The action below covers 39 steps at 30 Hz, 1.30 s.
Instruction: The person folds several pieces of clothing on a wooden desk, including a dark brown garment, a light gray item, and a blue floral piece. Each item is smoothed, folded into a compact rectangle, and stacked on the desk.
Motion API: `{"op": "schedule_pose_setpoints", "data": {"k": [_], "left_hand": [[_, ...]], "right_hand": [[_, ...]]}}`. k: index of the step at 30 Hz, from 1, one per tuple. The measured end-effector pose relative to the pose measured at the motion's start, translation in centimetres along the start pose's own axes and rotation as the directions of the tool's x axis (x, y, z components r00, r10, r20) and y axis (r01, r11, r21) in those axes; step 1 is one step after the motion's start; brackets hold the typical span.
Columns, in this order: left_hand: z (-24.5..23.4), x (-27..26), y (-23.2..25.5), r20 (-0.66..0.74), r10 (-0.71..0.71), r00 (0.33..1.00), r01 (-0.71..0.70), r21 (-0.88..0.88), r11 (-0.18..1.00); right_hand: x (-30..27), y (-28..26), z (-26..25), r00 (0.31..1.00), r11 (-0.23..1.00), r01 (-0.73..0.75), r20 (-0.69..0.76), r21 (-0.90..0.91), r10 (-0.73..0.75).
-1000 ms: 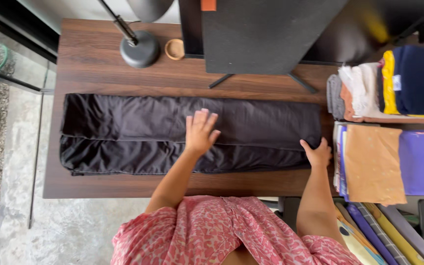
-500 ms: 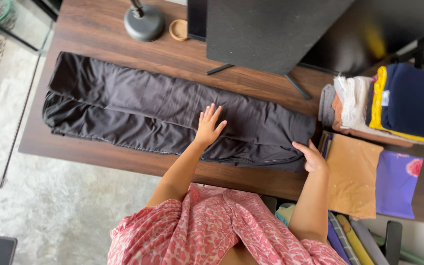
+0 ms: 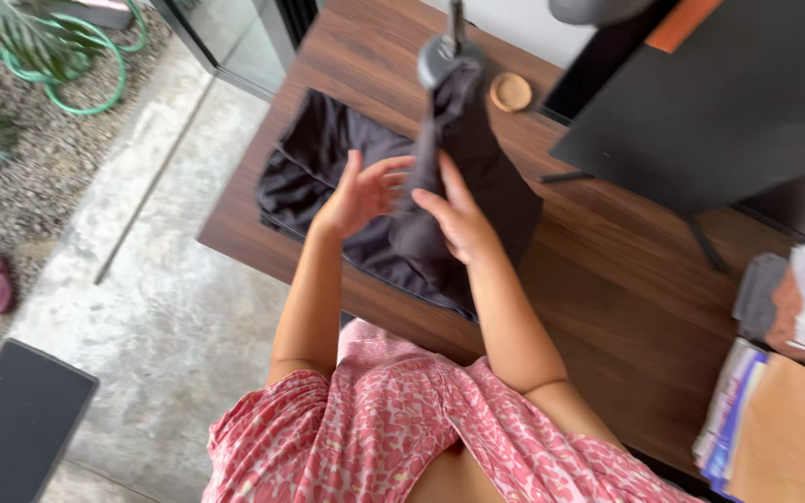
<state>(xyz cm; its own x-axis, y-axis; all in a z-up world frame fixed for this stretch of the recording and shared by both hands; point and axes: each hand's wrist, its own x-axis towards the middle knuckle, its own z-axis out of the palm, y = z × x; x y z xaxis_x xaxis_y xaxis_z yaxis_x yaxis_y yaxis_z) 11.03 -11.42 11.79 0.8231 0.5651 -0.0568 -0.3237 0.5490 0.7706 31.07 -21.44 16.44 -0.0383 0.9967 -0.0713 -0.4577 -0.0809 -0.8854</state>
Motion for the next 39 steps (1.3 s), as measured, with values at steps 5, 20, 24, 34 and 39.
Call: {"op": "schedule_pose_setpoints", "data": {"k": [5, 20, 24, 34, 39], "left_hand": [[-13.0, -5.2, 6.5, -0.728, -0.113, 0.676, 0.419, 0.254, 0.872], [-21.4, -6.1, 5.9, -0.649, 0.088, 0.756, 0.564, 0.713, 0.416], [-18.4, -4.1, 5.3, -0.586, 0.387, 0.712, 0.668, 0.735, -0.117], [-14.6, -2.3, -5.1, 0.051, 0.134, 0.990, 0.015, 0.893, -0.450], [-16.2, -2.0, -6.3, -0.033, 0.031, 0.999, 0.044, 0.892, -0.450]], "right_hand": [[7.2, 7.8, 5.8, 0.980, 0.897, -0.199, -0.067, -0.395, 0.188], [-1.4, 20.3, -6.0, 0.724, -0.062, -0.668, -0.628, -0.741, -0.285], [-0.3, 18.5, -4.3, 0.693, -0.055, -0.695, -0.647, -0.717, -0.319], [6.8, 16.1, -9.6, 0.684, -0.015, -0.666, -0.603, -0.745, -0.411], [5.7, 14.4, -12.4, 0.681, 0.157, -0.663, -0.677, -0.732, -0.278]]}}
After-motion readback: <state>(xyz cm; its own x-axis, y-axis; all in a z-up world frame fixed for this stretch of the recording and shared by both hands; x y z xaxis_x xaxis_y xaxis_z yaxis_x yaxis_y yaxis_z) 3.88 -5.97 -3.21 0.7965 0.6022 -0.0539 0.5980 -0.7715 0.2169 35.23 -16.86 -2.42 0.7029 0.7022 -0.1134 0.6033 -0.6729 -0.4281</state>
